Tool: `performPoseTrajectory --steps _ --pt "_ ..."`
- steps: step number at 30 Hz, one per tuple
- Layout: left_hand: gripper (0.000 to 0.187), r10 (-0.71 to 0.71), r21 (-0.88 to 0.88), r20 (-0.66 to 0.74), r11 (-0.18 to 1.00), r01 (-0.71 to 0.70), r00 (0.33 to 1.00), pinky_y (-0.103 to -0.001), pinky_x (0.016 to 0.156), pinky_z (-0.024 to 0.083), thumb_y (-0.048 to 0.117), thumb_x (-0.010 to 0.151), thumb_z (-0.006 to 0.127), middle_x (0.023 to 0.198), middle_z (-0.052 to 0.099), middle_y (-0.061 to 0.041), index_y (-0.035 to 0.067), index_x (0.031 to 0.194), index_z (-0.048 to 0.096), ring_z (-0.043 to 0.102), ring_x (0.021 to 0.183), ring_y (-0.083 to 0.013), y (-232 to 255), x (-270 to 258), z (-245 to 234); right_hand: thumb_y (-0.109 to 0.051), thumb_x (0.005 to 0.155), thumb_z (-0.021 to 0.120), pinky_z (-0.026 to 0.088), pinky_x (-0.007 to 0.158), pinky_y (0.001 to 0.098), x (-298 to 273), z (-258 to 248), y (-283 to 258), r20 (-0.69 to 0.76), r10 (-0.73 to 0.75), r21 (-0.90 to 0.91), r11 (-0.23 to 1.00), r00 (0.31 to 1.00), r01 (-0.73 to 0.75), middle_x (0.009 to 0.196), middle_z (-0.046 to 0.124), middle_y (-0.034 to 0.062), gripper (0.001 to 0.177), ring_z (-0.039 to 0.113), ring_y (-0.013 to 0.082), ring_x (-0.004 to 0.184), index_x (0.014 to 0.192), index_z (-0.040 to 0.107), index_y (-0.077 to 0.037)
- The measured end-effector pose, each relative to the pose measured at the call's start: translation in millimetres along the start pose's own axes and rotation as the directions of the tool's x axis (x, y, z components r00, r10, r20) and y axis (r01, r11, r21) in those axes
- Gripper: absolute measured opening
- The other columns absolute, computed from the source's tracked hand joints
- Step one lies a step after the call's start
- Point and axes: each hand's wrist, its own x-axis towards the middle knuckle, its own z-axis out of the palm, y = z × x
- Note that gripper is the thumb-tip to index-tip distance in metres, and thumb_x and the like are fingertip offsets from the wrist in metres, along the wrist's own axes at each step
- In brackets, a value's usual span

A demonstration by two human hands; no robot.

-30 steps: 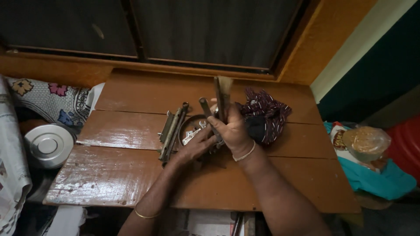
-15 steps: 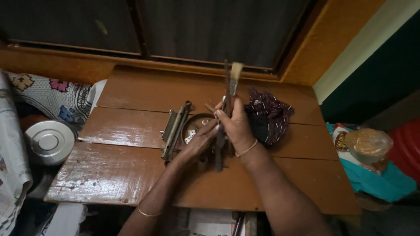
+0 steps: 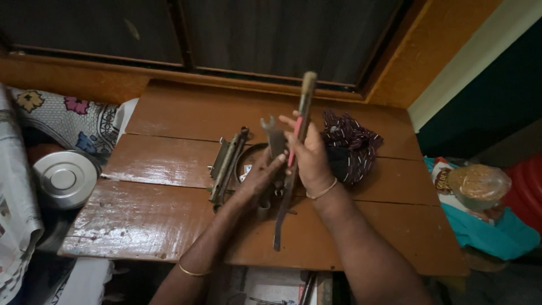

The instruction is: The person organizes a collection of tools and a dark fabric bundle on a wooden table. They move items between the table and an open drawer, fold a newspaper, and repeatedly pick up and set down the tools and fabric without completing a clear arrangement.

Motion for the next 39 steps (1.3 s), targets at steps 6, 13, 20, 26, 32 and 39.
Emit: performPoseTrajectory --steps 6,13,20,26,32,39 --pt "0.054 0.113 -0.264 -0.051 0.957 -0.122 0.992 -0.025 0.060 0.048 0.046 0.104 0.049 0.114 0.067 -0.008 0.006 0.139 0.044 0.069 0.100 -0.0138 9 -4 -6 -0.012 0.102 0.043 0.061 0.082 0.0391 1 -1 -16 -0.052 0.090 0.123 0.989 0.995 -0.083 0.134 0.057 0.0204 0.048 0.067 0.0265 0.108 0.148 0.028 -0.009" --pt "0.055 0.313 -0.057 0.000 0.948 -0.312 0.950 -0.030 0.084 0.058 0.041 0.098 0.063 0.117 0.062 -0.009 0.002 0.133 0.046 0.066 0.107 -0.0163 -7 6 -7 -0.016 0.108 0.045 0.061 0.096 0.0355 2 -3 7 0.049 -0.003 0.167 0.986 0.999 -0.006 0.128 0.064 0.0199 0.034 0.069 0.0251 0.115 0.137 0.038 -0.002" --pt "0.066 0.157 0.052 0.003 0.986 -0.156 0.988 -0.031 0.089 0.060 0.029 0.087 0.075 0.112 0.063 -0.005 0.006 0.138 0.039 0.066 0.102 -0.0133 -23 13 -4 -0.023 0.111 0.050 0.056 0.091 0.0236 -5 -2 4 0.195 -0.191 -0.084 0.974 0.962 0.210 0.123 0.064 0.0066 0.028 0.064 0.0099 0.102 0.129 0.055 -0.002" --pt "0.056 0.257 -0.034 -0.009 0.966 -0.257 0.966 -0.028 0.076 0.060 0.042 0.100 0.059 0.105 0.064 -0.004 0.004 0.139 0.047 0.065 0.091 -0.0083 -26 16 -5 -0.024 0.112 0.060 0.054 0.088 0.0238 -4 -2 3 0.217 -0.320 -0.224 0.903 0.922 0.366 0.111 0.060 0.0047 0.029 0.060 0.0090 0.098 0.128 0.058 0.000" --pt "0.041 0.285 -0.218 0.000 0.936 -0.278 0.959 -0.026 0.073 0.060 0.042 0.103 0.056 0.096 0.069 -0.008 0.008 0.125 0.049 0.069 0.082 -0.0119 -12 9 -9 -0.026 0.103 0.064 0.058 0.053 0.0301 -7 -13 -22 0.075 0.010 -0.101 0.995 0.997 -0.003 0.085 0.065 0.0051 0.025 0.066 0.0135 0.064 0.106 0.059 -0.002" --pt "0.049 0.207 -0.080 -0.094 0.973 -0.215 0.974 -0.023 0.061 0.056 0.056 0.100 0.047 0.098 0.072 -0.006 0.010 0.118 0.050 0.070 0.082 -0.0109 13 -8 -3 -0.026 0.107 0.066 0.045 0.057 0.0211 10 -39 3 0.031 -0.016 0.099 0.995 0.999 0.013 0.084 0.063 0.0006 0.022 0.056 0.0076 0.065 0.108 0.067 -0.004"
